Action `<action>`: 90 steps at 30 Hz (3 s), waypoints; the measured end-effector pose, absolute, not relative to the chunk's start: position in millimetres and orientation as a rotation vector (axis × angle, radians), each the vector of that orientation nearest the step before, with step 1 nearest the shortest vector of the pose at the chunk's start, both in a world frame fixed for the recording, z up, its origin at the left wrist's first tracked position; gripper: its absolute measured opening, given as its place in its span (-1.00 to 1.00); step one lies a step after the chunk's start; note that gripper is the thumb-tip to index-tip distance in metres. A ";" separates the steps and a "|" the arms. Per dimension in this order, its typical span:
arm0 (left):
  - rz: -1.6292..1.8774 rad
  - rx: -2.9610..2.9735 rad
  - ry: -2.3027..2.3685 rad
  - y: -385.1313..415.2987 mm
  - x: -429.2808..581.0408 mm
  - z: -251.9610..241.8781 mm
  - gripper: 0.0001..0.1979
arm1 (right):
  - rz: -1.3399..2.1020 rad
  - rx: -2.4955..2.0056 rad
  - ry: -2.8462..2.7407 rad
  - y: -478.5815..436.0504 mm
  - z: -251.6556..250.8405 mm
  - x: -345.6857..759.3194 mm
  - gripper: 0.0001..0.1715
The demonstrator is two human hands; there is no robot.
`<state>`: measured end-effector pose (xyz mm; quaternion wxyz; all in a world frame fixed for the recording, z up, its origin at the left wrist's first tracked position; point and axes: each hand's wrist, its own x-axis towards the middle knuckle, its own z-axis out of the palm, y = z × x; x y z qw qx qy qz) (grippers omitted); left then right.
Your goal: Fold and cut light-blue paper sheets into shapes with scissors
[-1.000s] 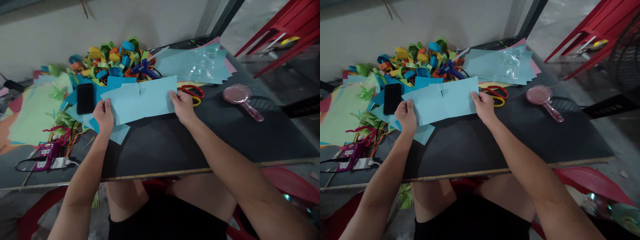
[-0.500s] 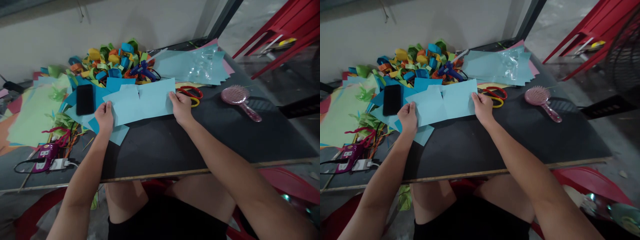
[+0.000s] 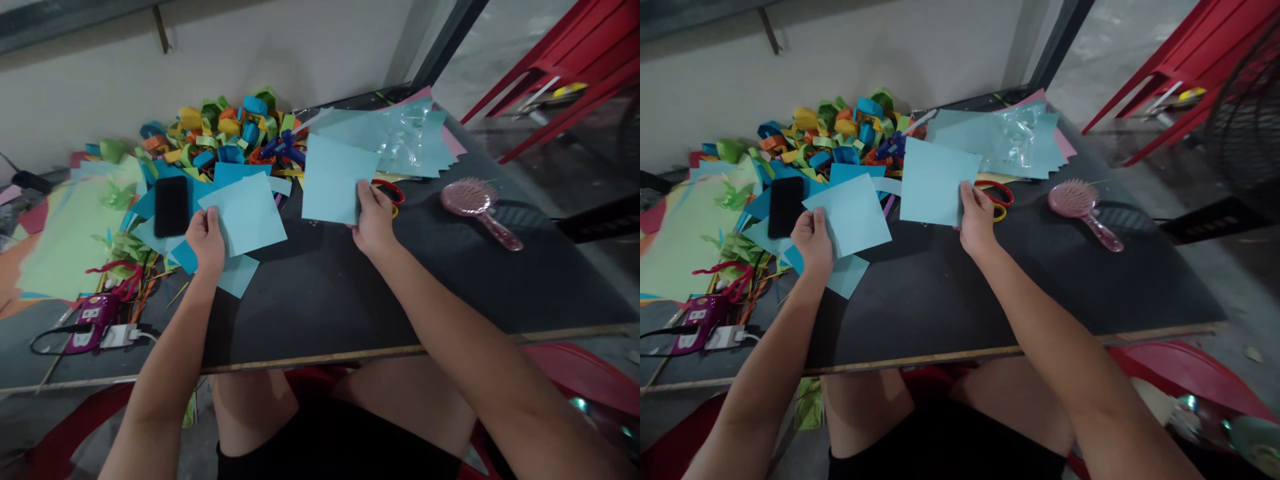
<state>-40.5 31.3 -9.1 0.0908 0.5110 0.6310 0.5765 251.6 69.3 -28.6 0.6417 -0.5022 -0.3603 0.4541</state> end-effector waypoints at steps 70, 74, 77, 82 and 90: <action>0.838 2.144 1.720 27.5 -36.6 -24.6 -0.45 | 1.509 -1.014 -1.440 30.3 -13.0 218.2 -0.68; 0.929 2.145 1.720 26.0 -37.5 -21.7 -0.47 | 1.455 -1.051 -1.387 32.3 -14.5 218.6 -0.70; 0.941 2.170 1.707 25.5 -37.2 -20.4 -0.48 | 1.444 -1.062 -1.369 33.5 -15.8 219.1 -0.72; 0.853 2.176 1.797 23.6 -33.2 -15.8 -0.53 | 1.441 -1.089 -1.391 32.7 -14.0 218.1 -0.73; 0.863 1.968 1.821 19.4 -27.3 -8.6 -0.72 | 1.398 -1.100 -1.395 33.4 -17.9 217.7 -0.68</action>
